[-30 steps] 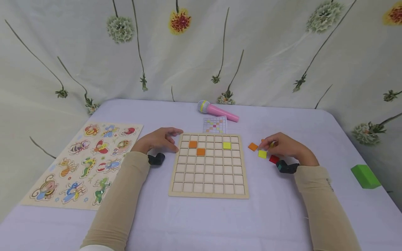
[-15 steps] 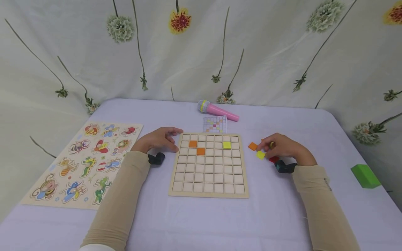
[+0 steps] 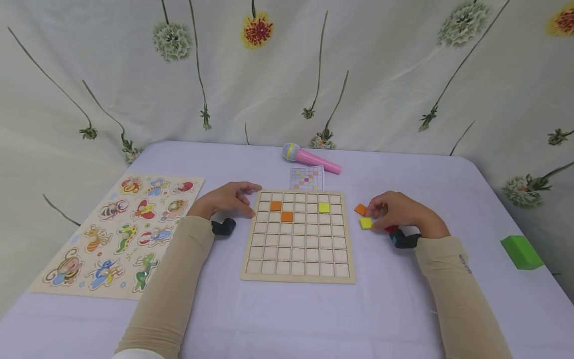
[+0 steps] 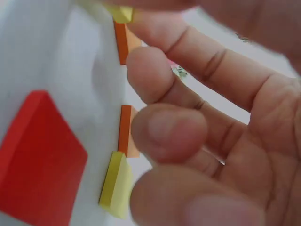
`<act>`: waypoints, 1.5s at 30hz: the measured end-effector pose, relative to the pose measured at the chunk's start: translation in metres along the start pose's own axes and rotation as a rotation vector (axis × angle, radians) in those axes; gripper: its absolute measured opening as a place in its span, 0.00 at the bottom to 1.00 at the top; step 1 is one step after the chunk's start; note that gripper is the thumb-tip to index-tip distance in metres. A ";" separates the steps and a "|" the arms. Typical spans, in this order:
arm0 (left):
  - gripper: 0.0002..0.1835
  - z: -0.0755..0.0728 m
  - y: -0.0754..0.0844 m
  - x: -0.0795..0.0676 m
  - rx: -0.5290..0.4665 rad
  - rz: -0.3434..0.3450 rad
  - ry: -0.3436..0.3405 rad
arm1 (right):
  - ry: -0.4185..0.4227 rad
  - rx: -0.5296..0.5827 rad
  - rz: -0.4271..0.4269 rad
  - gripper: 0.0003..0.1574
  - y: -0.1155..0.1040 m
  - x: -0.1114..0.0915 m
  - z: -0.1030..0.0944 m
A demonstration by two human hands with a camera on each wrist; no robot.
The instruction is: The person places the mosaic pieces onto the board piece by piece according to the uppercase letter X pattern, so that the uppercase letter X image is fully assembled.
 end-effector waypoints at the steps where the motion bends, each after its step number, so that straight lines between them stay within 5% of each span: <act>1: 0.46 0.000 0.000 0.000 0.001 -0.008 0.002 | 0.006 -0.006 0.001 0.14 -0.001 0.000 0.000; 21: 0.46 0.000 0.001 -0.003 0.006 -0.050 0.014 | 0.097 0.252 -0.133 0.16 -0.034 0.017 0.017; 32: 0.47 0.000 0.001 -0.001 0.009 -0.026 0.007 | 0.134 0.323 -0.037 0.21 -0.047 0.028 0.030; 45: 0.46 0.000 0.001 -0.003 0.022 -0.022 0.010 | 0.093 0.283 0.003 0.19 -0.059 0.046 0.048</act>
Point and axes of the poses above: each hand's wrist, its own x-axis towards the middle knuckle, its own z-axis out of the palm, y = z × x, the point moved 7 cm from there along x, towards the middle knuckle, and after that the axes turned 6 degrees about x, right-handed, at the moved point
